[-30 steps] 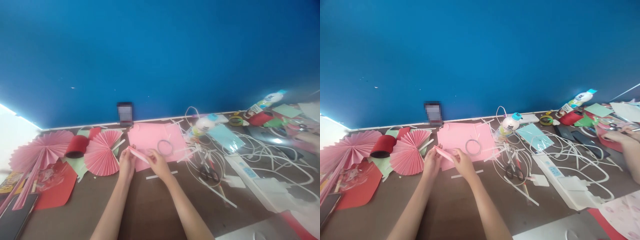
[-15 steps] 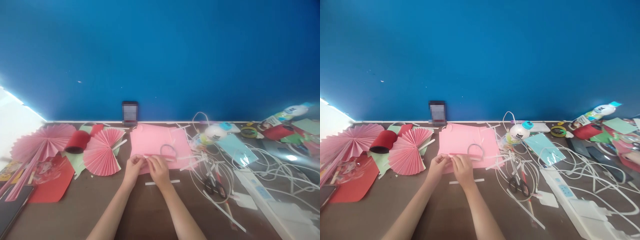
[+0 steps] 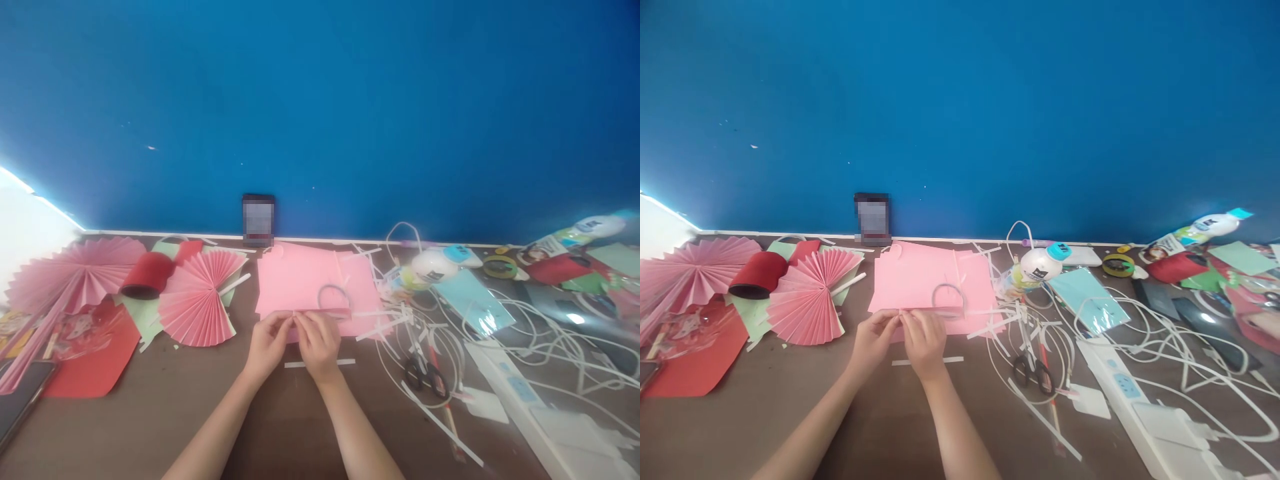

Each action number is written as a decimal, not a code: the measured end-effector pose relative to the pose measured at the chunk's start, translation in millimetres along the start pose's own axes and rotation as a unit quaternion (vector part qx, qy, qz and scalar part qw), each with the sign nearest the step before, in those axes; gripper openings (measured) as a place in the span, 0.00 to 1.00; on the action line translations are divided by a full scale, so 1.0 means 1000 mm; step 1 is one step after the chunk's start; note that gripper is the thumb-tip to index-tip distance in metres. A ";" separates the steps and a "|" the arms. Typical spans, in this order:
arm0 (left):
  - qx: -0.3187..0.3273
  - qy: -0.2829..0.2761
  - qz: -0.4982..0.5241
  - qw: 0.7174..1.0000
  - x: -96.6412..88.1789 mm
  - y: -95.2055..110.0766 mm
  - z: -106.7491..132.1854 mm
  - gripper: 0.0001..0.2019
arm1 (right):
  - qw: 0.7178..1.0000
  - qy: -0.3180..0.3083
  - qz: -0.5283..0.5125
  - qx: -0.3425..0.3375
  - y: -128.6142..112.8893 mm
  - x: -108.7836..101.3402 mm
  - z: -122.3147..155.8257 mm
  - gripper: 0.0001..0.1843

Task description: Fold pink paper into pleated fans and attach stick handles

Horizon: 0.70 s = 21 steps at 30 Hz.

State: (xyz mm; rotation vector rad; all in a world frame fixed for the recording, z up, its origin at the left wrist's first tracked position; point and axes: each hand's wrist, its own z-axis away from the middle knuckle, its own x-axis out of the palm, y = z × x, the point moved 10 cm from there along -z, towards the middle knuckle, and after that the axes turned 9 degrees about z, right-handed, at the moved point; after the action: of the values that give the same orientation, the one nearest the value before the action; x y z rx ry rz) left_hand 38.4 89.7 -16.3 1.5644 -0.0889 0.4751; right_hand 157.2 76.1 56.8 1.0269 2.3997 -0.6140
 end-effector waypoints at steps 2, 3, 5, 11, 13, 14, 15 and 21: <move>0.022 0.004 -0.027 0.999 -0.001 0.004 0.002 0.07 | 1.000 -0.006 0.003 -0.005 -0.001 0.000 0.001 0.14; 0.033 0.004 -0.037 0.999 -0.001 0.007 0.003 0.07 | 1.000 -0.008 0.003 -0.007 -0.001 0.000 0.002 0.13; 0.059 -0.001 -0.056 0.997 -0.001 0.010 0.004 0.06 | 1.000 -0.010 0.005 -0.014 -0.002 -0.001 0.003 0.13; 0.147 -0.033 -0.153 0.977 0.005 0.019 0.011 0.11 | 0.998 -0.007 0.024 -0.050 -0.008 -0.003 0.003 0.16; 0.149 -0.036 -0.160 0.975 0.006 0.018 0.012 0.12 | 0.998 -0.010 0.030 -0.061 -0.011 -0.004 0.002 0.17; 0.144 -0.034 -0.154 0.977 0.006 0.018 0.012 0.11 | 0.997 -0.012 0.033 -0.065 -0.012 -0.004 0.002 0.18; 0.138 -0.031 -0.143 0.979 0.006 0.017 0.012 0.11 | 0.997 -0.012 0.036 -0.069 -0.013 -0.004 0.002 0.18; 0.125 -0.029 -0.124 0.984 0.008 0.019 0.012 0.10 | 0.996 -0.005 0.034 -0.081 -0.015 -0.006 0.002 0.18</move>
State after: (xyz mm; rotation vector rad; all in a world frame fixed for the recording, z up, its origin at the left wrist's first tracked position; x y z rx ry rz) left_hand 42.0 78.4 4.5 1.8083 0.1242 0.2508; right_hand 150.0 62.3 61.7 1.0278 2.3516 -0.3936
